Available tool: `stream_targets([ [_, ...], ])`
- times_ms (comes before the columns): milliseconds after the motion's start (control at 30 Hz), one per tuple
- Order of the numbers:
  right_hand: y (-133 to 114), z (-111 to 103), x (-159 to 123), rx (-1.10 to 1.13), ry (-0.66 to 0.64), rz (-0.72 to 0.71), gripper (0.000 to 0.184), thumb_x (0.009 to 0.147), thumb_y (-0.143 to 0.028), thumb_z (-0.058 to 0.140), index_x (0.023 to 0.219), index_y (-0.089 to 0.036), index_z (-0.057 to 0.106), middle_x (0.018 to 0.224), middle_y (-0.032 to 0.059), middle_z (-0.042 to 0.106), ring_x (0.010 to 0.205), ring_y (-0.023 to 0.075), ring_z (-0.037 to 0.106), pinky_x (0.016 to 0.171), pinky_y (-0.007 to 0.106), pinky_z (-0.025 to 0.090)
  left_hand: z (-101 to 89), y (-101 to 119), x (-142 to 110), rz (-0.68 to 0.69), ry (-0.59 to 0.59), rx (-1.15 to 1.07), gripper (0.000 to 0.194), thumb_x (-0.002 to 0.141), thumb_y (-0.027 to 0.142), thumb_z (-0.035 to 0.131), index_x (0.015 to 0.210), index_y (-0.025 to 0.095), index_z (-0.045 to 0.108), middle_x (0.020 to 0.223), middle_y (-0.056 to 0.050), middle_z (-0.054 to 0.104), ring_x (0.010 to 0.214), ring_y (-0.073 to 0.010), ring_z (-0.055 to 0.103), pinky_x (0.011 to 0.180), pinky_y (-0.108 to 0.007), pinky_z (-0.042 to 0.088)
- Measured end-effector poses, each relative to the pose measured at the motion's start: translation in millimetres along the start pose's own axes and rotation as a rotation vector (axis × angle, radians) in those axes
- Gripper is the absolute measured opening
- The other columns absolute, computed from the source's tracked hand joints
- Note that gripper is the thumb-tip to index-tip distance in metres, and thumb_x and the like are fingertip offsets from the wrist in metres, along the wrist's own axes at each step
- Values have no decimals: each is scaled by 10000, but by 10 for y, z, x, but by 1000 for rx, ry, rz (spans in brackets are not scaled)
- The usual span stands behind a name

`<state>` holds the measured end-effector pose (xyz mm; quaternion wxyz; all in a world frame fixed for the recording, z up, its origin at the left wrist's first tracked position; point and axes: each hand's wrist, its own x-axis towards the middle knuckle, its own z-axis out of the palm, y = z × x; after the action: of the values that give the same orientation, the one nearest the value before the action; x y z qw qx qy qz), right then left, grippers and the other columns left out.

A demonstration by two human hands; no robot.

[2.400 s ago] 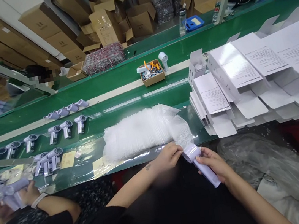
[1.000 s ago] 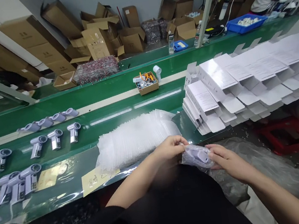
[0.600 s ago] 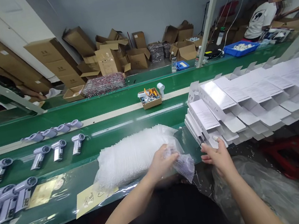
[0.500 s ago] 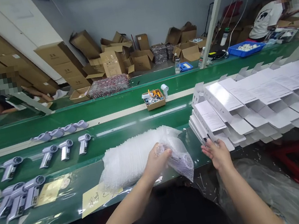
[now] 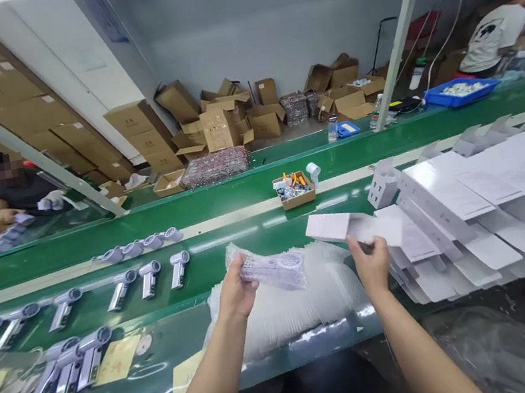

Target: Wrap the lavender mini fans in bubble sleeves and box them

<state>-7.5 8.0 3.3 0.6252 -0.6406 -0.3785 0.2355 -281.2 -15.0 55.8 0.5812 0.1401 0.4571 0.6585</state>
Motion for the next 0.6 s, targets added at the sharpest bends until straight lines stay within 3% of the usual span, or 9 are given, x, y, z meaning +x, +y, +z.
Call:
stream_targets([
  [100, 36, 484, 506, -298, -121, -283, 443, 597, -463, 714, 877, -184, 513, 957, 96, 480, 936, 261, 494, 826, 440, 469, 139, 54, 217, 25, 20, -39, 390, 599, 408, 770, 799, 145, 561, 615, 39, 557, 481, -72, 506, 319, -153, 297],
  [167, 102, 786, 817, -329, -365, -410, 428, 602, -406, 702, 920, -179, 526, 1045, 123, 448, 957, 256, 497, 833, 408, 469, 297, 63, 391, 49, 25, -73, 404, 597, 411, 775, 811, 141, 563, 630, 29, 568, 499, -80, 522, 330, -153, 312],
  [233, 217, 1041, 1073, -311, -612, -456, 409, 594, -359, 693, 929, -185, 539, 1055, 106, 466, 931, 233, 524, 821, 377, 477, 516, 24, 602, 85, 17, -104, 431, 595, 421, 778, 841, 138, 565, 683, 10, 594, 540, -92, 550, 355, -152, 342],
  [300, 373, 1226, 1268, -288, -751, -446, 414, 571, -331, 696, 934, -194, 552, 1008, 75, 522, 904, 224, 551, 786, 358, 491, 773, -87, 855, 143, -12, -113, 450, 609, 419, 773, 898, 143, 565, 781, -13, 621, 607, -102, 582, 408, -152, 391],
  [433, 688, 1351, 1482, -270, -810, -373, 423, 627, -316, 638, 1020, -195, 537, 1055, 84, 572, 966, 243, 562, 734, 340, 500, 1147, -503, 1383, 258, -120, 16, 468, 653, 363, 749, 1017, 179, 520, 949, -29, 627, 739, -116, 612, 581, -190, 480],
  [533, 814, 1305, 1508, -273, -818, -314, 375, 667, -302, 600, 1017, -207, 506, 1004, 61, 604, 913, 228, 585, 758, 350, 490, 1177, -814, 1631, 290, -79, 314, 417, 710, 361, 691, 1017, 165, 487, 943, -53, 622, 748, -146, 615, 631, -256, 504],
  [600, 834, 1278, 1471, -265, -831, -286, 350, 679, -309, 594, 1000, -222, 485, 962, 35, 616, 888, 214, 596, 776, 347, 483, 1167, -961, 1685, 427, -4, 607, 354, 769, 363, 626, 1022, 158, 488, 958, -77, 617, 809, -180, 613, 693, -307, 509],
])
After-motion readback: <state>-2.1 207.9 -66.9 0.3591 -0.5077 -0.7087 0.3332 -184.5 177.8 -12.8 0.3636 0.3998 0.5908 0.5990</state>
